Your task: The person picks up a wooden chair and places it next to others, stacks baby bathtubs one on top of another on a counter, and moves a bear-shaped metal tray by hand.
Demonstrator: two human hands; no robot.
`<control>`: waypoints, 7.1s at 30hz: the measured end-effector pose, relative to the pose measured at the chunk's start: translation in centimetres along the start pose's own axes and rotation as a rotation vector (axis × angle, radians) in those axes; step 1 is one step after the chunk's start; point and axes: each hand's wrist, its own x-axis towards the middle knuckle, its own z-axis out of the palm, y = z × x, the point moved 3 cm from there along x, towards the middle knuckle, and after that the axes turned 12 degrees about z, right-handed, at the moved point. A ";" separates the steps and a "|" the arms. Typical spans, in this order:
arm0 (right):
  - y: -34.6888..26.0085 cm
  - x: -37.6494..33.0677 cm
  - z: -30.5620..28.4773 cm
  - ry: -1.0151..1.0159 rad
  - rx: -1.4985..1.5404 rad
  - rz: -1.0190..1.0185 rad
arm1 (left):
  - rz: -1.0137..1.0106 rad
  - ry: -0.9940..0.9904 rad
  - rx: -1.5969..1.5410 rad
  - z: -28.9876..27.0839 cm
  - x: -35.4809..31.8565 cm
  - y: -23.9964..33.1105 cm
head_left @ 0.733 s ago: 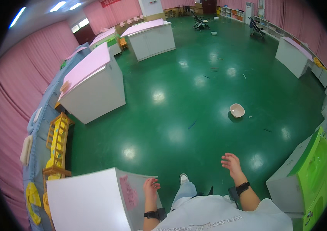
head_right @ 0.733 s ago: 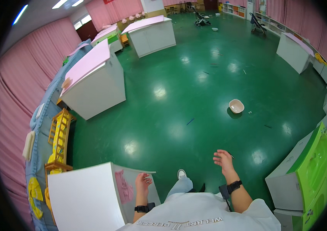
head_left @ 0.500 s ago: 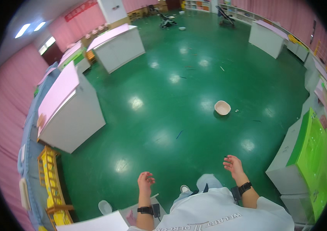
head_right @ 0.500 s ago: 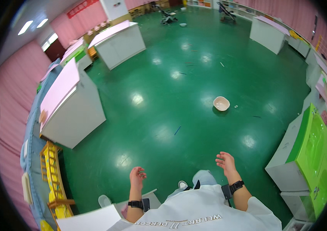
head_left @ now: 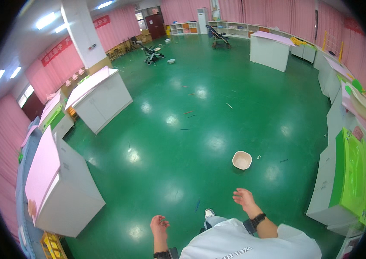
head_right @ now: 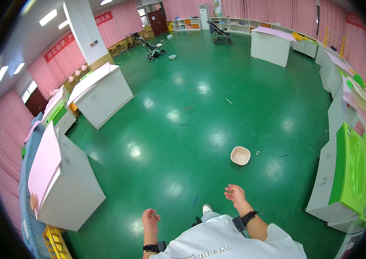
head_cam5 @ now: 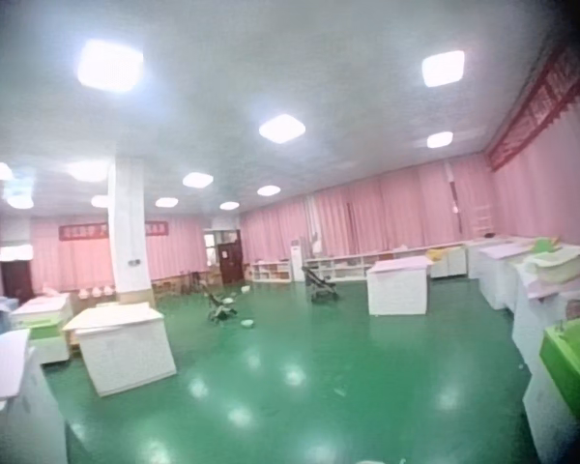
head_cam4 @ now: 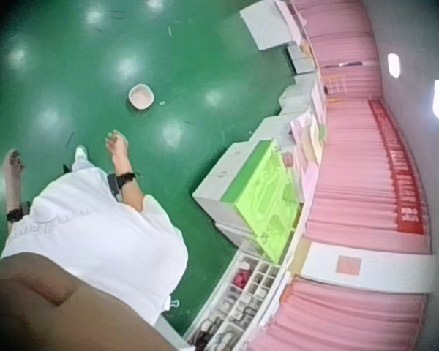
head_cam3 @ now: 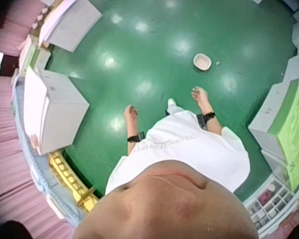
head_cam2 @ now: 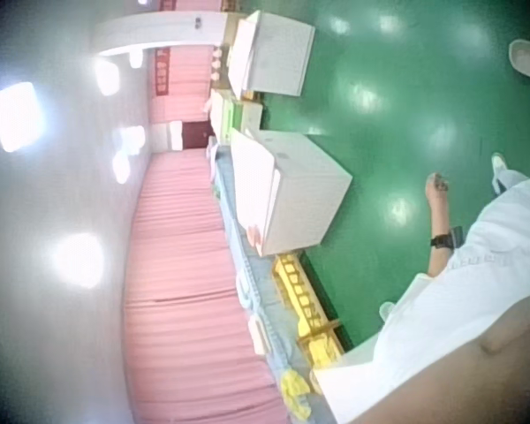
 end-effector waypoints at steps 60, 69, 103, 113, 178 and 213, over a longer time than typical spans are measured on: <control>-80.7 89.8 74.9 0.445 0.504 -0.212 | -0.257 -0.534 0.037 88.7 143.2 30.1; -86.1 85.3 75.8 0.766 0.720 -0.412 | -0.288 -0.889 0.241 109.9 156.5 31.7; -102.4 76.2 23.6 1.071 1.255 -0.726 | -0.578 -1.348 0.447 165.7 107.8 -8.3; -112.8 73.3 0.4 1.207 1.350 -0.816 | -0.795 -1.602 0.453 192.8 79.9 -28.7; -132.6 14.2 -137.6 1.070 1.154 -0.877 | -0.924 -2.198 0.511 249.1 -65.7 -85.2; -125.9 3.3 -145.9 1.371 1.461 -1.176 | -0.368 -2.360 1.037 255.1 -67.6 -85.6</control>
